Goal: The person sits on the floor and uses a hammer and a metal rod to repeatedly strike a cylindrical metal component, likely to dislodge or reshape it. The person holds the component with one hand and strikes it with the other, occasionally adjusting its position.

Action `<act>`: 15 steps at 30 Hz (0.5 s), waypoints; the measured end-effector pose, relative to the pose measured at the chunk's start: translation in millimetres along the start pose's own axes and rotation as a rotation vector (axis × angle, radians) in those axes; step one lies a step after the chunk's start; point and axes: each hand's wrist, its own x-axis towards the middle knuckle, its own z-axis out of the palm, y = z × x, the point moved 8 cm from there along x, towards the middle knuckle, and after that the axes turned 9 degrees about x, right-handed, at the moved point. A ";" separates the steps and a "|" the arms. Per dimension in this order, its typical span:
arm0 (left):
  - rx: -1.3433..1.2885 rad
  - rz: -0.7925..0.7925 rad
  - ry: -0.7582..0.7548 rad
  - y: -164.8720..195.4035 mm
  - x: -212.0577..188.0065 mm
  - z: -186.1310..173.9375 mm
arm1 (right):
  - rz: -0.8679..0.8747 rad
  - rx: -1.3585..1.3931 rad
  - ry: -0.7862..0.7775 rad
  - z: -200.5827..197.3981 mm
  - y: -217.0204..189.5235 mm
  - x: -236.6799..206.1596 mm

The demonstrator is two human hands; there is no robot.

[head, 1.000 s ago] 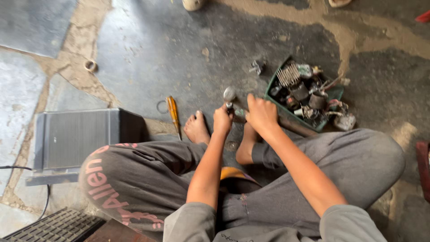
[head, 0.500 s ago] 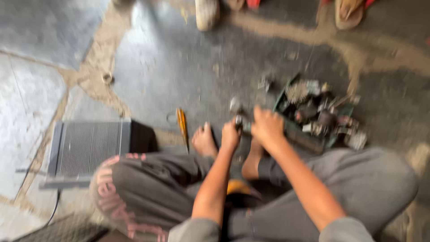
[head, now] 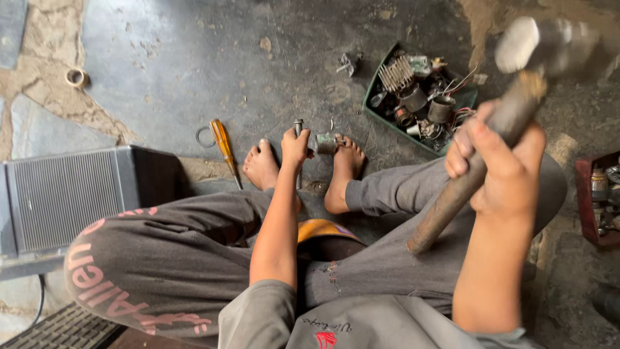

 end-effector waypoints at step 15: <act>0.159 -0.049 0.042 -43.9 -41.3 32.9 | 0.206 0.135 0.186 -120.9 57.3 -24.2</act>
